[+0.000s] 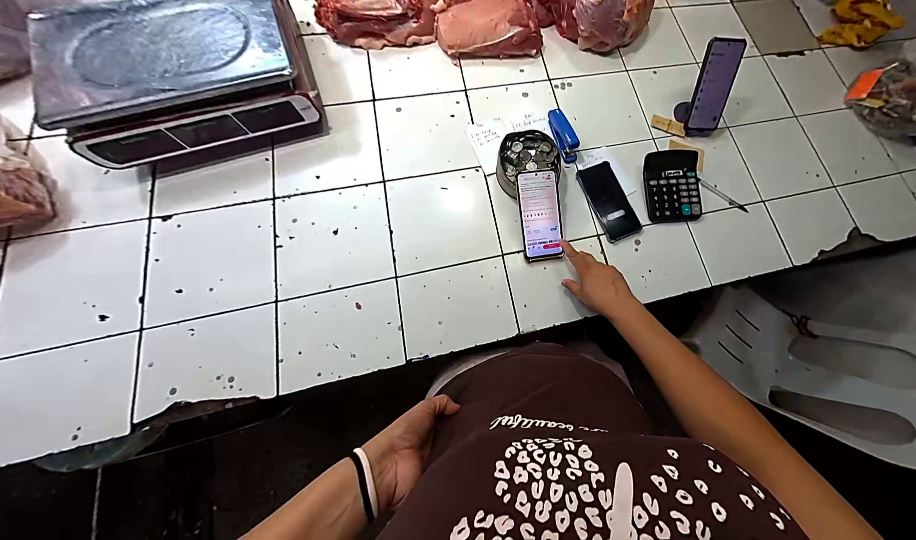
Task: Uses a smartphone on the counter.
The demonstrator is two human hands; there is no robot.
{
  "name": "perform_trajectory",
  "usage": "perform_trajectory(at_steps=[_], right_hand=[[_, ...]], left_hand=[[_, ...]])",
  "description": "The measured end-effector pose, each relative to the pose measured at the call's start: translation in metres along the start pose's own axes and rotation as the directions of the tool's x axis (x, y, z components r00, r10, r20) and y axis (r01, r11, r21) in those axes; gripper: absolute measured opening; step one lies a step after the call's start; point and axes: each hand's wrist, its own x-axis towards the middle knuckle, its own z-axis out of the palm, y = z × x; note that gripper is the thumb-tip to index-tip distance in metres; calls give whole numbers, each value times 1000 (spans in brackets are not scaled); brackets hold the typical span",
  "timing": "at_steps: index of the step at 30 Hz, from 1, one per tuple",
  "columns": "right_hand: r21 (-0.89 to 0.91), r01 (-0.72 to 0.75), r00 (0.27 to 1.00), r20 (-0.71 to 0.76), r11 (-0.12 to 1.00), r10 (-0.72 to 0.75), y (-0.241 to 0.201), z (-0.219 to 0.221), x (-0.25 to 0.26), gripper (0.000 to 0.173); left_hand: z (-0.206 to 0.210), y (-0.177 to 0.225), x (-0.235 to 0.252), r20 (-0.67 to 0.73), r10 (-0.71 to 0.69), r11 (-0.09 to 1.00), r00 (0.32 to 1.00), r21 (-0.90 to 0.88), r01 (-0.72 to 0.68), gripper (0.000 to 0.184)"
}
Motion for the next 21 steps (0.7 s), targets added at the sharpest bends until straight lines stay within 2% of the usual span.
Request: perform_trajectory(at_steps=[11, 16, 21], right_hand=[[-174, 25, 994, 105, 985, -7, -17, -19, 24, 81], [-174, 96, 988, 139, 980, -72, -17, -36, 33, 87], [-260, 217, 967, 192, 941, -170, -17, -45, 40, 79]], left_hand=[[8, -38, 5, -1, -4, 978, 1000, -209, 4, 15], [25, -65, 1, 8, 28, 930, 1000, -368, -23, 19], [49, -94, 6, -10, 64, 861, 998, -504, -61, 20]])
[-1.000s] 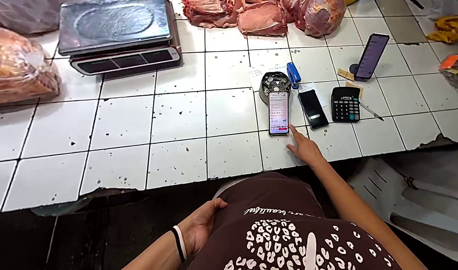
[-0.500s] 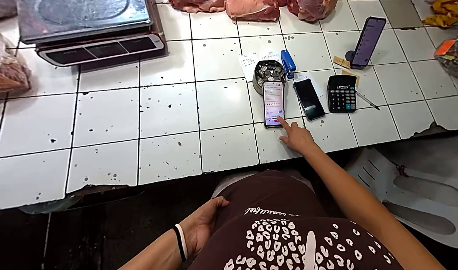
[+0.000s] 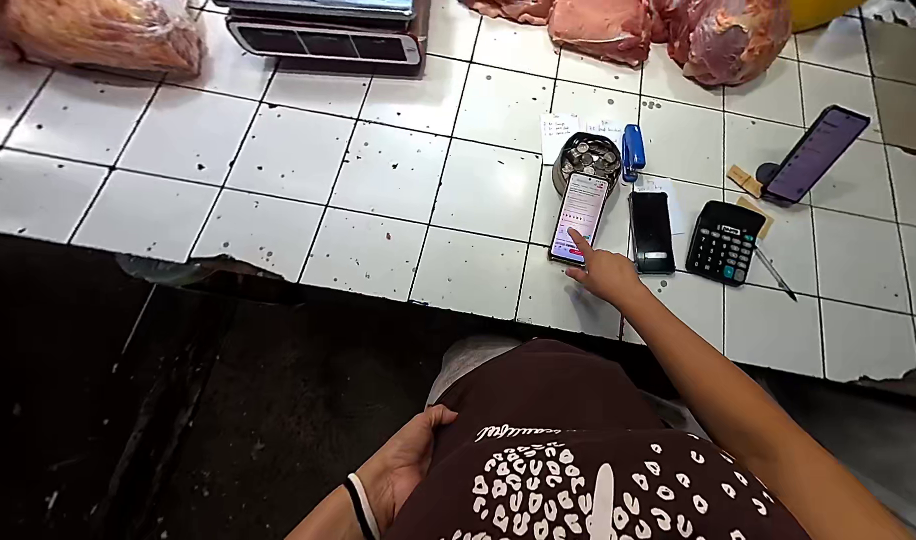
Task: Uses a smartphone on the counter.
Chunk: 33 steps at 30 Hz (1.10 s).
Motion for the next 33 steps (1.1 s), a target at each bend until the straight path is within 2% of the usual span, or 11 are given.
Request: perform_trajectory(at_steps=[4, 10, 18, 25, 33], right_hand=[[-46, 75, 996, 52, 996, -73, 10, -4, 3, 71], [-49, 59, 997, -46, 997, -61, 33, -25, 16, 86], [-76, 97, 993, -61, 992, -102, 44, -31, 21, 93], [-39, 69, 992, -104, 997, -73, 47, -36, 12, 95], [-38, 81, 995, -61, 996, -84, 35, -28, 6, 86]], left_hand=[[7, -30, 5, 37, -15, 990, 999, -136, 20, 21], [21, -71, 8, 22, -17, 954, 1000, -299, 23, 20], [33, -109, 13, 36, 0, 896, 999, -443, 16, 23], [35, -98, 11, 23, 22, 909, 999, -416, -11, 24], [25, -53, 5, 35, 25, 964, 999, -267, -15, 24]])
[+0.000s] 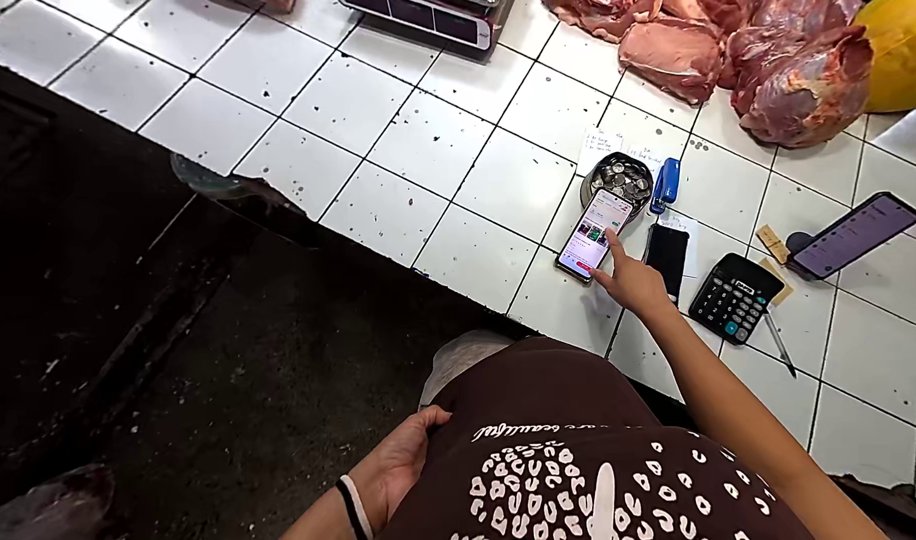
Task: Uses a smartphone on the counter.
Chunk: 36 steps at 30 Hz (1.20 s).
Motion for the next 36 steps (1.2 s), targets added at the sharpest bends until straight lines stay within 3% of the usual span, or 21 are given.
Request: perform_trajectory(at_steps=[6, 16, 22, 36], right_hand=[[3, -46, 993, 107, 999, 46, -20, 12, -8, 81], [113, -227, 972, 91, 967, 217, -33, 22, -10, 82], [222, -321, 947, 52, 921, 318, -36, 31, -21, 84], [248, -339, 941, 99, 907, 324, -62, 56, -41, 73]], left_hand=[[0, 40, -10, 13, -20, 999, 1000, 39, 20, 19], [2, 108, -12, -17, 31, 948, 999, 316, -24, 17], [14, 142, -9, -33, -18, 890, 999, 454, 31, 18], [42, 174, 1, -83, -112, 694, 990, 706, 138, 18]])
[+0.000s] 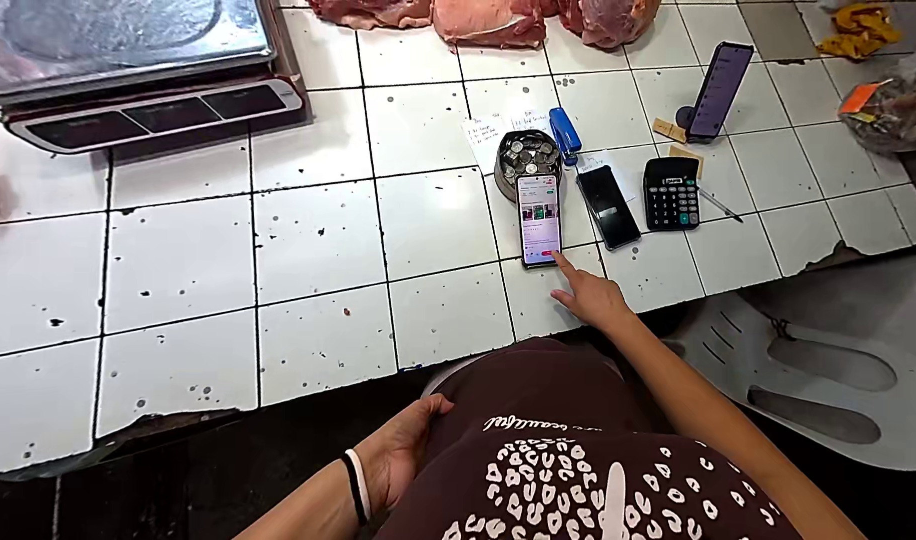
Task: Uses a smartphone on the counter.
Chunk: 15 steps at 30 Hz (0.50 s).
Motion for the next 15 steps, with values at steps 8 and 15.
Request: perform_trajectory(at_steps=[8, 15], right_hand=[[-29, 45, 999, 14, 999, -45, -3, -8, 21, 76], [-88, 117, 993, -5, 989, -117, 4, -30, 29, 79]], left_hand=[[0, -14, 3, 28, -11, 993, 1000, -121, 14, 16], [16, -47, 5, 35, 32, 949, 999, -315, -20, 16]])
